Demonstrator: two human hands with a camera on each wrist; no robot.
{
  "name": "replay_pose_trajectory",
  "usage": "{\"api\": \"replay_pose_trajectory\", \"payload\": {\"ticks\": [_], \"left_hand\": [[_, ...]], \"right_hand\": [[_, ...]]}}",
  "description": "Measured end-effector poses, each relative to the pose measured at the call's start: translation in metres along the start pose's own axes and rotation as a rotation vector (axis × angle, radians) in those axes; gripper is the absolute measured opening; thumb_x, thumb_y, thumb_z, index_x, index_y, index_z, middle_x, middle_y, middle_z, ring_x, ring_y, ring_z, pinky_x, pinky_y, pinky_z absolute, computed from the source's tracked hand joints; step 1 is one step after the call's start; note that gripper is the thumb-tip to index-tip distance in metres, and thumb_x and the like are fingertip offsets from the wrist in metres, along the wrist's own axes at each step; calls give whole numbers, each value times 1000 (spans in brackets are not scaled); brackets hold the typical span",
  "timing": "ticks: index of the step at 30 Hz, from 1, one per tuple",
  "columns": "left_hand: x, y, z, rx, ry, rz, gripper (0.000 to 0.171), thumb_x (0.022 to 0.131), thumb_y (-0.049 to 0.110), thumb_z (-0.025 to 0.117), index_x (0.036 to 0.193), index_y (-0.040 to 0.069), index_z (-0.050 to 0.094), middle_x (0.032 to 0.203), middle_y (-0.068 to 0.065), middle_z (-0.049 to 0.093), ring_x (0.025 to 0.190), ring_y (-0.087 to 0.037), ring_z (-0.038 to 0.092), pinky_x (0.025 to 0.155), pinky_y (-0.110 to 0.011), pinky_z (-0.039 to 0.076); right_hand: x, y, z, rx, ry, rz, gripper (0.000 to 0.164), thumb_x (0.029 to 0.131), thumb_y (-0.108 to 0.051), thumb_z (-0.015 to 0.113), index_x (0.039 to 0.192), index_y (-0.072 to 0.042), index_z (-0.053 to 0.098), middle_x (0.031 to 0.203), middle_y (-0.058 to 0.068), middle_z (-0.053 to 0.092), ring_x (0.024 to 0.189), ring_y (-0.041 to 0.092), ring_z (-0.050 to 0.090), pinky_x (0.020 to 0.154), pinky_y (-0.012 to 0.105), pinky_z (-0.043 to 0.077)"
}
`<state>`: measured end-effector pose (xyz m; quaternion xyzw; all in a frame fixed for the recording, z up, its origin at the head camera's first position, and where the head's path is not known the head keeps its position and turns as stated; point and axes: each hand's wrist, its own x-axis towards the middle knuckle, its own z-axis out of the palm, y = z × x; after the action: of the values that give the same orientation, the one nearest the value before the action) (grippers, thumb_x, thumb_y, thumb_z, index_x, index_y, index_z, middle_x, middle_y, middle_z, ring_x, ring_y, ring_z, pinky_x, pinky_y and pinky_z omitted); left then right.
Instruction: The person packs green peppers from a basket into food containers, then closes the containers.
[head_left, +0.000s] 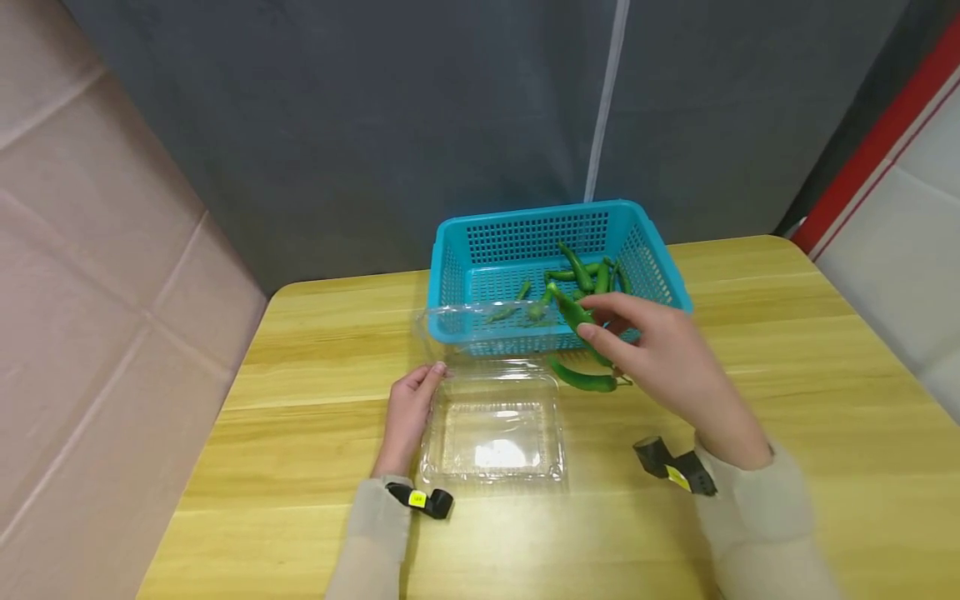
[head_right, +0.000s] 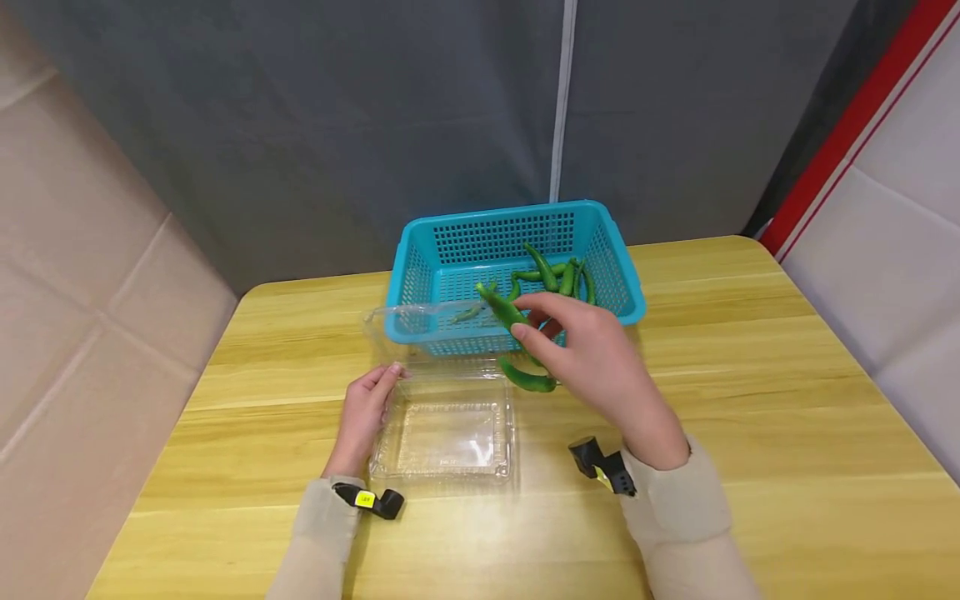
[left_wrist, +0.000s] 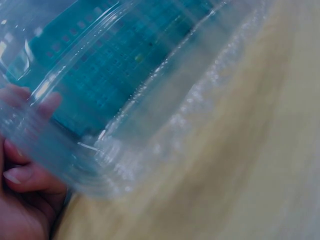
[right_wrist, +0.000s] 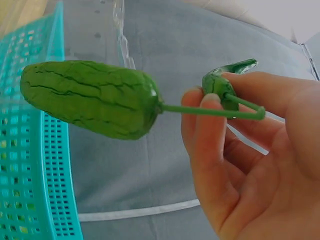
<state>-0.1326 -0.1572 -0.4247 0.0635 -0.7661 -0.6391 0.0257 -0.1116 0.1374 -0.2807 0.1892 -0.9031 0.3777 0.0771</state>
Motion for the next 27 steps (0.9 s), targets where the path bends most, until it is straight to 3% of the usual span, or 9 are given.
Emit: {"api": "replay_pose_trajectory", "payload": {"ticks": [15,23,27], "left_hand": [[0,-1,1,-4,-3,13,33,89,34,53,92,4,67,46,1,32,31,-4,26,32,-23,23],[1,-4,2,19,-1,17,33,89,35,53,92,5,67,47,2,32,33,-4,27,34,-23,24],[1,-3,0,19,3,19,32,90,35,53,92,6,68,47,2,33,33,-4,27,34,-22,24]], "right_hand": [[5,-6,23,69,-44,-22,35,87,-40,55,115,-20,58,88,-7,59,67,8,55,52,27,46],[6,-9,40,87,-105,-81,33,86,-32,59,115,-16,59,87,-8,61,70,5,56,53,23,47],[8,-10,49,63,-125,-135,32,86,-29,59,115,-14,59,91,-7,61,76,5,56,60,23,47]]}}
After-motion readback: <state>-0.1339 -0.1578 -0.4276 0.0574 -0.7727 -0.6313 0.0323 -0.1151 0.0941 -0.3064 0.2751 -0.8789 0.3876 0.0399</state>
